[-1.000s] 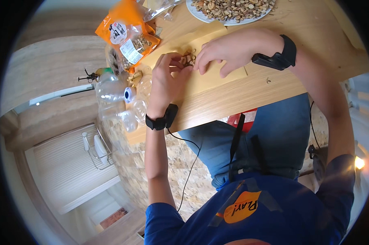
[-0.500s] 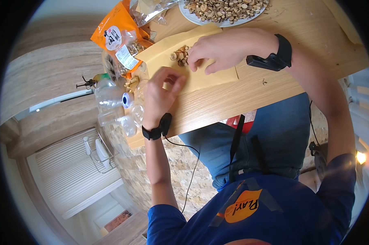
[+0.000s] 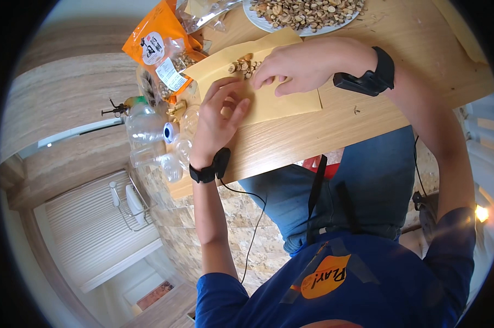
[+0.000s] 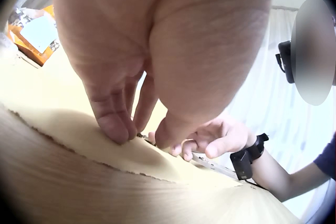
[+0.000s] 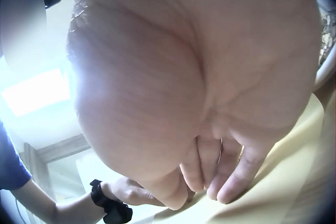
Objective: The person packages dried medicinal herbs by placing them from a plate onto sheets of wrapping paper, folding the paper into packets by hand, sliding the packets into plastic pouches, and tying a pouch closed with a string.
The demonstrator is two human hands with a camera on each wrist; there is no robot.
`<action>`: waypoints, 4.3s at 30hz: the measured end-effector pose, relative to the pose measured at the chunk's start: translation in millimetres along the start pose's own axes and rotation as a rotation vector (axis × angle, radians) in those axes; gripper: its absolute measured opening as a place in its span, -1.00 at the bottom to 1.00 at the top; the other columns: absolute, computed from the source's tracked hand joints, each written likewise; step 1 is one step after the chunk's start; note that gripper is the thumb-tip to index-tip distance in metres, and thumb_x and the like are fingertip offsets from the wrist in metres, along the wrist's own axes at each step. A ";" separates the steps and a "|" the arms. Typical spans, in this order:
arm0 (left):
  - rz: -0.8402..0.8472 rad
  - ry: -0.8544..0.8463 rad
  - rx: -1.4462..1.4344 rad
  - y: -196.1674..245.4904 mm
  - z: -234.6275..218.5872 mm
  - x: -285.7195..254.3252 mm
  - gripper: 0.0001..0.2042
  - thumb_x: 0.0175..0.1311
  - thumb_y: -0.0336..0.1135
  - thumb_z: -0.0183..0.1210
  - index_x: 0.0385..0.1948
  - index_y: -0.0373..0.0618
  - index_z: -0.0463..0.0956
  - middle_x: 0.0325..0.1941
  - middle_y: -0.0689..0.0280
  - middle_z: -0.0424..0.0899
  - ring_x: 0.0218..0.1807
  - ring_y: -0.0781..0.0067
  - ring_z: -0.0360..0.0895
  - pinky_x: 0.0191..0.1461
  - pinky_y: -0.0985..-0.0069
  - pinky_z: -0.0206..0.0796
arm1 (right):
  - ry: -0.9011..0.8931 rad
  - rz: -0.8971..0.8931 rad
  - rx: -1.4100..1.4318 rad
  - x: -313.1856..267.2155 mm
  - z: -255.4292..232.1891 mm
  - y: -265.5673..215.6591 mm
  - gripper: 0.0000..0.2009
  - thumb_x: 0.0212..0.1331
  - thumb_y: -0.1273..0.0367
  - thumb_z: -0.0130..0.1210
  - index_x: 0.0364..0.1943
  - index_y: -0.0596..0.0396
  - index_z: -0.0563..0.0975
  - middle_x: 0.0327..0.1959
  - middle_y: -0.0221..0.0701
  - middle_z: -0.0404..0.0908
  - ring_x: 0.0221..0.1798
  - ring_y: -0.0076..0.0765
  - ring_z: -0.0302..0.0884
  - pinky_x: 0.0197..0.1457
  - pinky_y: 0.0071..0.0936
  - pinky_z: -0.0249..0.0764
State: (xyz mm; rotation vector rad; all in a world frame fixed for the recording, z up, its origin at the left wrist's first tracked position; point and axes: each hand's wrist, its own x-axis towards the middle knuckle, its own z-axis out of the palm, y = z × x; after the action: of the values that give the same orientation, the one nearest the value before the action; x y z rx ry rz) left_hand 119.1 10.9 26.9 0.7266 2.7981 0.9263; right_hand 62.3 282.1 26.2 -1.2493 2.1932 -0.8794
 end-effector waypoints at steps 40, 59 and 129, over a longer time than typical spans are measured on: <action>0.211 0.136 0.548 -12.3 -53.1 59.3 -0.41 0.05 -0.41 0.50 0.21 -0.10 0.53 0.26 0.16 0.61 0.28 0.03 0.53 0.41 0.11 0.21 | 0.774 -0.151 -0.408 11.9 3.8 27.2 -0.84 0.20 0.51 0.24 -0.14 0.18 0.62 -0.12 -0.27 0.65 0.13 -0.07 0.58 0.25 -0.20 0.53; 0.069 -0.091 0.228 -14.0 -36.3 56.2 -0.83 0.36 -0.45 0.30 -0.11 -0.32 0.62 -0.12 0.11 0.71 -0.11 0.07 0.66 0.01 0.30 0.48 | 0.369 0.001 -0.220 -2.5 -2.4 16.8 -0.83 -0.01 0.49 0.26 -0.60 0.20 0.49 -0.52 -0.22 0.52 -0.45 0.00 0.50 -0.36 -0.22 0.40; 0.134 -0.216 0.191 32.6 -7.8 26.4 -0.69 0.28 -0.34 0.42 -0.07 -0.31 0.57 -0.16 0.07 0.63 -0.16 -0.04 0.64 -0.06 0.23 0.48 | 0.147 -0.053 -0.153 -7.7 7.1 5.5 -0.71 0.03 0.42 0.33 -0.26 0.16 0.42 -0.35 -0.20 0.52 -0.34 0.02 0.51 -0.27 -0.10 0.41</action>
State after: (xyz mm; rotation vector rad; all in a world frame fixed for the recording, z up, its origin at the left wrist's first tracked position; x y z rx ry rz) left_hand 107.3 42.0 53.6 0.9865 2.6957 0.5619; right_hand 67.5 288.7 18.0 -1.3577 2.3923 -0.8624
